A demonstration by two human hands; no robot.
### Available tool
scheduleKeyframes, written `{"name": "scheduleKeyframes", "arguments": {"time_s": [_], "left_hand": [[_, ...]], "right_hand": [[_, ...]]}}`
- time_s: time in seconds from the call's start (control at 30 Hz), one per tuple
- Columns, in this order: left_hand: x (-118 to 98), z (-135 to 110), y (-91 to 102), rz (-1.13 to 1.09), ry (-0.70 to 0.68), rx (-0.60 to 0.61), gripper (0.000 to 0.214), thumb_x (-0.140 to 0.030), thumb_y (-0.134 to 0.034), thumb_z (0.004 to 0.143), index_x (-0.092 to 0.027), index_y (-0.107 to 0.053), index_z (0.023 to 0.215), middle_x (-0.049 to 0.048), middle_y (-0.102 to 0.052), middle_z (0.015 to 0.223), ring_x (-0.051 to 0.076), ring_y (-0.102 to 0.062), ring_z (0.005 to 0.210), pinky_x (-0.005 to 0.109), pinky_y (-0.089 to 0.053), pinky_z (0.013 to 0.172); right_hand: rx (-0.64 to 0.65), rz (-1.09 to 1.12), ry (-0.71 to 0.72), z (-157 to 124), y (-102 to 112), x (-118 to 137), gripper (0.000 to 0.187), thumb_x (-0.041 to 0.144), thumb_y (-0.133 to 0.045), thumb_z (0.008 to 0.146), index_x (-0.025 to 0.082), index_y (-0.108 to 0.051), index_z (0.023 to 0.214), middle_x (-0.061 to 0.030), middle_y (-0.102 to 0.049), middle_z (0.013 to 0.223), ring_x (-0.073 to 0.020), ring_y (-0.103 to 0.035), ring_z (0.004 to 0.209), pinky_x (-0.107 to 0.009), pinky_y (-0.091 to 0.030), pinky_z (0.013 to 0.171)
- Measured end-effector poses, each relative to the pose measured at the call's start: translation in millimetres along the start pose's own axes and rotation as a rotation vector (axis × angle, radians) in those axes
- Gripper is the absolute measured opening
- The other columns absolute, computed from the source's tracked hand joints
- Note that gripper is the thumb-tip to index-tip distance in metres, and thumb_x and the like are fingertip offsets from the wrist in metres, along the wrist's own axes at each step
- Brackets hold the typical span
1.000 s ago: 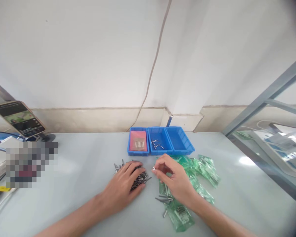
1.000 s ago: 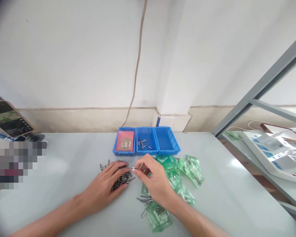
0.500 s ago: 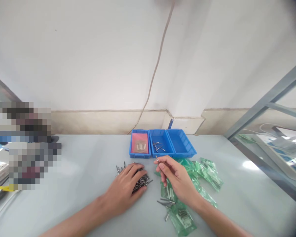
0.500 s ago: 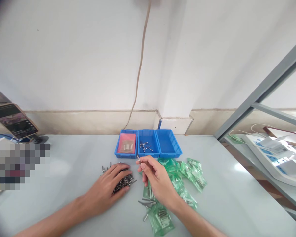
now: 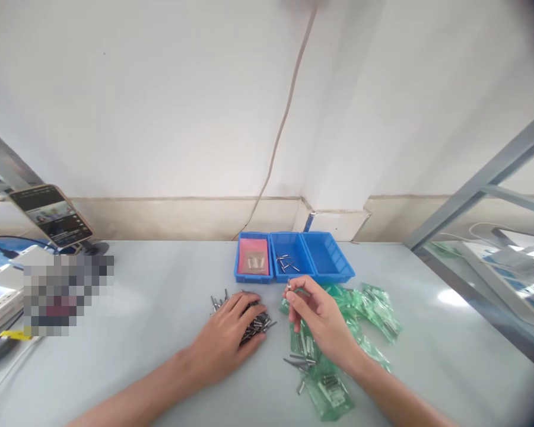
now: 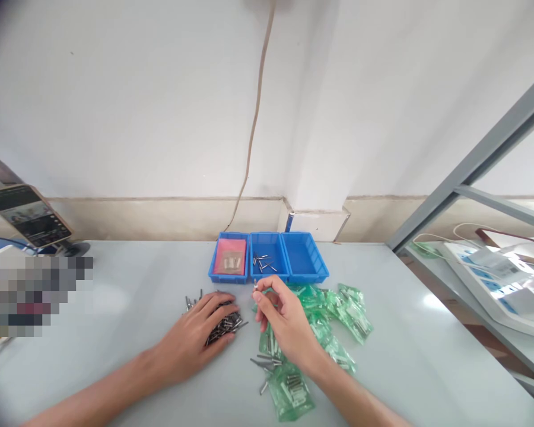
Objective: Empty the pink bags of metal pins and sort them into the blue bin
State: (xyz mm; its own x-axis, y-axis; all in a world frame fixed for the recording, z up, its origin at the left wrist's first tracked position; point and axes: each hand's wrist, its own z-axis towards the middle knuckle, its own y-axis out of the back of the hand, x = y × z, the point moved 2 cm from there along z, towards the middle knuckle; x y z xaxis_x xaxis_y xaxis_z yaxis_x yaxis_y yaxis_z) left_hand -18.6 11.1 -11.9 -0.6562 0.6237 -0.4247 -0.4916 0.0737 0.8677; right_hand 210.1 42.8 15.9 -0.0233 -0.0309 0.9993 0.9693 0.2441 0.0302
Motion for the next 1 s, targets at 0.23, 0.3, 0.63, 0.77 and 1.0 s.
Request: {"name": "scheduleKeyframes", "arguments": {"time_s": [0.23,0.3,0.63,0.77,1.0], "left_hand": [[-0.1,2.2,-0.2,0.003,0.002,-0.007,0.040,-0.029,-0.063,0.107,-0.025,-0.056,0.146,0.0111,-0.059,0.148,0.031,-0.055,0.139,0.054,-0.054,0.115],[-0.1,2.2,-0.1,0.005,0.002,-0.014,0.039,-0.030,-0.063,0.107,-0.025,-0.056,0.145,0.0111,-0.060,0.147,0.031,-0.055,0.139,0.053,-0.055,0.115],[-2.2,0.8,2.6,0.007,-0.013,-0.034,0.038,-0.031,-0.061,0.108,-0.026,-0.057,0.145,0.0112,-0.061,0.146,0.031,-0.057,0.138,0.053,-0.056,0.114],[-2.9,1.6,3.5,0.013,-0.016,-0.049,0.036,-0.031,-0.061,0.108,-0.026,-0.059,0.144,0.0109,-0.062,0.145,0.031,-0.059,0.137,0.052,-0.058,0.112],[-1.9,1.6,1.8,0.014,-0.007,-0.020,0.038,-0.030,-0.062,0.107,-0.024,-0.057,0.144,0.0119,-0.060,0.146,0.032,-0.056,0.138,0.053,-0.056,0.113]], "right_hand": [[-0.005,-0.025,-0.022,-1.7,2.3,-3.7,0.033,0.054,-0.075,0.098,0.025,-0.059,0.098,0.0053,-0.055,0.073,-0.0129,-0.056,0.059,-0.025,-0.051,0.054],[0.005,-0.023,-0.023,-1.7,2.2,-4.0,0.033,0.053,-0.075,0.098,0.025,-0.059,0.096,0.0058,-0.054,0.074,-0.0121,-0.055,0.058,-0.025,-0.049,0.054],[0.026,-0.020,-0.026,-1.4,3.1,-0.2,0.033,0.056,-0.073,0.100,0.024,-0.067,0.100,0.0019,-0.061,0.083,-0.0119,-0.055,0.059,-0.026,-0.049,0.055],[0.053,0.028,-0.046,-2.2,3.1,1.5,0.039,0.061,-0.070,0.101,0.022,-0.071,0.106,-0.0021,-0.067,0.089,-0.0125,-0.056,0.062,-0.026,-0.051,0.055],[0.082,0.137,-0.078,-2.5,0.5,6.0,0.039,0.061,-0.070,0.101,0.021,-0.073,0.103,-0.0006,-0.064,0.087,-0.0103,-0.053,0.061,-0.023,-0.048,0.053]]}}
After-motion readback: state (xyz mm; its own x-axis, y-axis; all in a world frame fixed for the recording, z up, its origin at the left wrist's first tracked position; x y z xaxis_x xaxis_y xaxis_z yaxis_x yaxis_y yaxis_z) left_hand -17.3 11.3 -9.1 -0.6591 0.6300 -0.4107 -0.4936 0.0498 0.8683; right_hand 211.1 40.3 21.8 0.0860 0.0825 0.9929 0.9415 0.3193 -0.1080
